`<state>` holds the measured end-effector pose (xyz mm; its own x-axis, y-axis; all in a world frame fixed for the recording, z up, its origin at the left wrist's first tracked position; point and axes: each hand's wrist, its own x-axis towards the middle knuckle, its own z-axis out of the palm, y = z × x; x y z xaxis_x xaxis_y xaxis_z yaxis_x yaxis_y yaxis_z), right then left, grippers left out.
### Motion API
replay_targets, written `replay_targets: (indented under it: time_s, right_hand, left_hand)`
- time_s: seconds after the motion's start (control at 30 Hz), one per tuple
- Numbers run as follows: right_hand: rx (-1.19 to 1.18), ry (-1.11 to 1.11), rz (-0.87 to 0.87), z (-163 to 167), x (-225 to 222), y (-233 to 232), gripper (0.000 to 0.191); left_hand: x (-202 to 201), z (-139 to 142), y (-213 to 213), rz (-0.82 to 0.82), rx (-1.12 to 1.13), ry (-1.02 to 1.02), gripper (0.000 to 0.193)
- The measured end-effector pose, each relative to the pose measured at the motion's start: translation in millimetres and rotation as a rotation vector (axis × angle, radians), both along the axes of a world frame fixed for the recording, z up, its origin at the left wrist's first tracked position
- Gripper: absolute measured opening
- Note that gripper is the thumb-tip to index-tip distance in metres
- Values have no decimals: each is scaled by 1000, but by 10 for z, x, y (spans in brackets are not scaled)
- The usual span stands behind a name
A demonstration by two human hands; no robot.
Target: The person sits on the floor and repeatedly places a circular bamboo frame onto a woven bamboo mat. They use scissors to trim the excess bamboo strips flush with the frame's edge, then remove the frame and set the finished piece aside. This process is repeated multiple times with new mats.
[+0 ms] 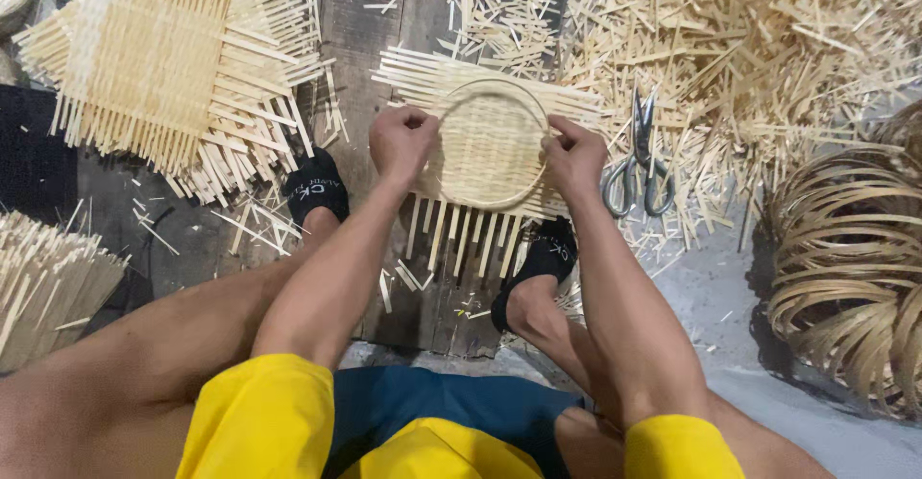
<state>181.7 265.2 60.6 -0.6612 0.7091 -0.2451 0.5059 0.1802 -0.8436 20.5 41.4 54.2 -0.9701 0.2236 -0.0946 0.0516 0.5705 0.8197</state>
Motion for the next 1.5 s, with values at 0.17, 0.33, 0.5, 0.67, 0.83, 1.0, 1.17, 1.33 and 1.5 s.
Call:
replay_targets:
  time_s: [0.17,0.33,0.5,0.67,0.83,1.0,1.17,1.33,1.5]
  right_hand:
    - [160,39,-33,-248,-8,-105,32]
    - [63,-143,-132,-182,31,-145,21]
    - [151,-74,-127,-141,21,-175,24]
    - [92,-120,-151,-200,-2,-170,25]
    - [73,-208,-119,-215,19,-116,23]
    - [156,-98,-100,-226,7,-110,27]
    - [76,-145,-115,-257,23,-100,23]
    - [44,-66,-17,-338,124,-37,16]
    - [-80,-94,-24,-456,114,43,17]
  left_hand:
    - [-77,31,12,-108,-214,-59,16]
    - [-81,81,69,-29,-299,-216,17]
    - [-117,-66,60,11,-284,-171,16]
    - [-213,-267,-12,0,-178,-237,23]
    - [-299,-327,-53,-31,-138,-307,22]
    - [-380,-231,-45,-59,-199,-374,21]
    - [-269,-175,-41,-24,-213,-319,18]
    - [-219,-311,-92,14,-168,-369,18]
    - [-249,-464,-135,-4,3,-398,17]
